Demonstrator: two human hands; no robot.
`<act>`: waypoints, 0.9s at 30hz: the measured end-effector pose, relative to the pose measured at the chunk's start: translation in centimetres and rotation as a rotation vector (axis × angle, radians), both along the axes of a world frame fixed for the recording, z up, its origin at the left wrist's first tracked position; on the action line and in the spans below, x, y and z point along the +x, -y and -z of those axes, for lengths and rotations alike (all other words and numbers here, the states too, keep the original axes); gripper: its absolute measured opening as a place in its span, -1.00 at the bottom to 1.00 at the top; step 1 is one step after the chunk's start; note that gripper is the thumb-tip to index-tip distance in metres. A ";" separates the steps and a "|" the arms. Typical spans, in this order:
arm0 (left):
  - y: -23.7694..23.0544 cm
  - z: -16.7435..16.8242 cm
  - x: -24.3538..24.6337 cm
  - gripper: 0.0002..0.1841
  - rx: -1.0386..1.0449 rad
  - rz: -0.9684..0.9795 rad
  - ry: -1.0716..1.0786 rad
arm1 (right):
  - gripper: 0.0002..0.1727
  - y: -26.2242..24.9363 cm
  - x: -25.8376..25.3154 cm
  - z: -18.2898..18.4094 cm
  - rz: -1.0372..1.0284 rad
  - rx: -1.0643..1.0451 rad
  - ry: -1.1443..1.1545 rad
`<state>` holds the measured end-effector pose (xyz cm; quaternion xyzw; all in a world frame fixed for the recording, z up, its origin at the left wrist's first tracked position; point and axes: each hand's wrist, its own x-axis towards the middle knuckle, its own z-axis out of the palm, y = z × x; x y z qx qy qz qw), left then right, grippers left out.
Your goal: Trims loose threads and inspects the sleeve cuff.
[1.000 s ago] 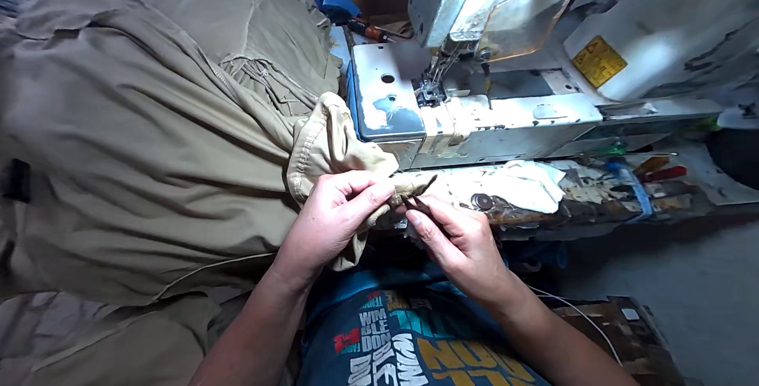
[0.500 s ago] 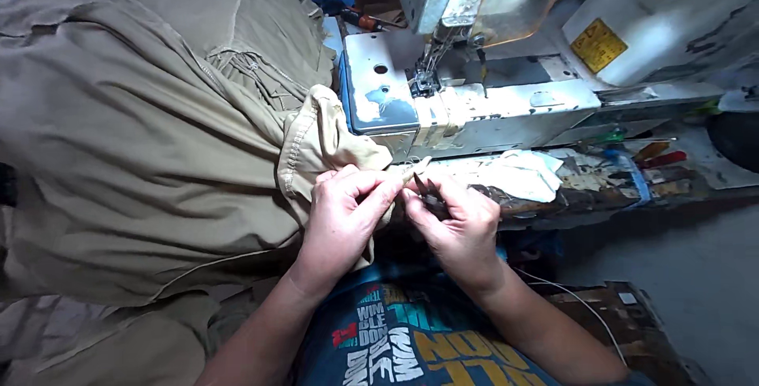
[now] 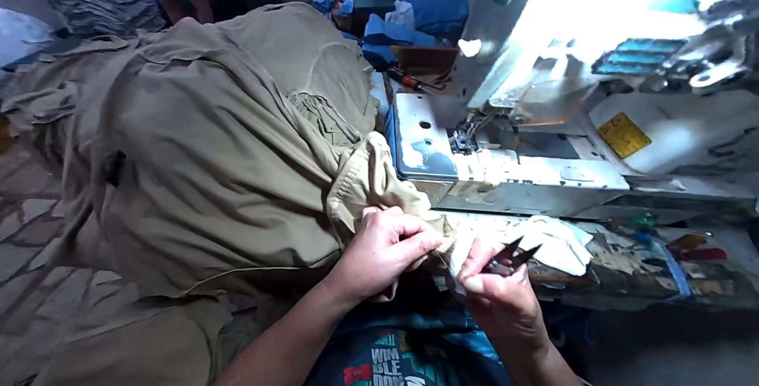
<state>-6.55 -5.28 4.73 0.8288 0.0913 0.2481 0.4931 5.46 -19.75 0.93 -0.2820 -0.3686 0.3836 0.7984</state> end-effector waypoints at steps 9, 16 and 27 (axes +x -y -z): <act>-1.7 -0.6 -1.4 -0.77 -0.203 0.138 -0.123 | -0.85 -0.6 2.0 -0.2 0.290 0.079 1.109; -2.8 0.0 -2.9 -0.80 -0.278 0.063 -0.128 | -0.86 2.3 9.8 1.1 0.834 -0.455 1.494; -2.7 -2.2 -2.4 -0.79 -0.341 0.133 -0.168 | -0.55 1.7 6.6 -3.2 0.559 -0.304 1.367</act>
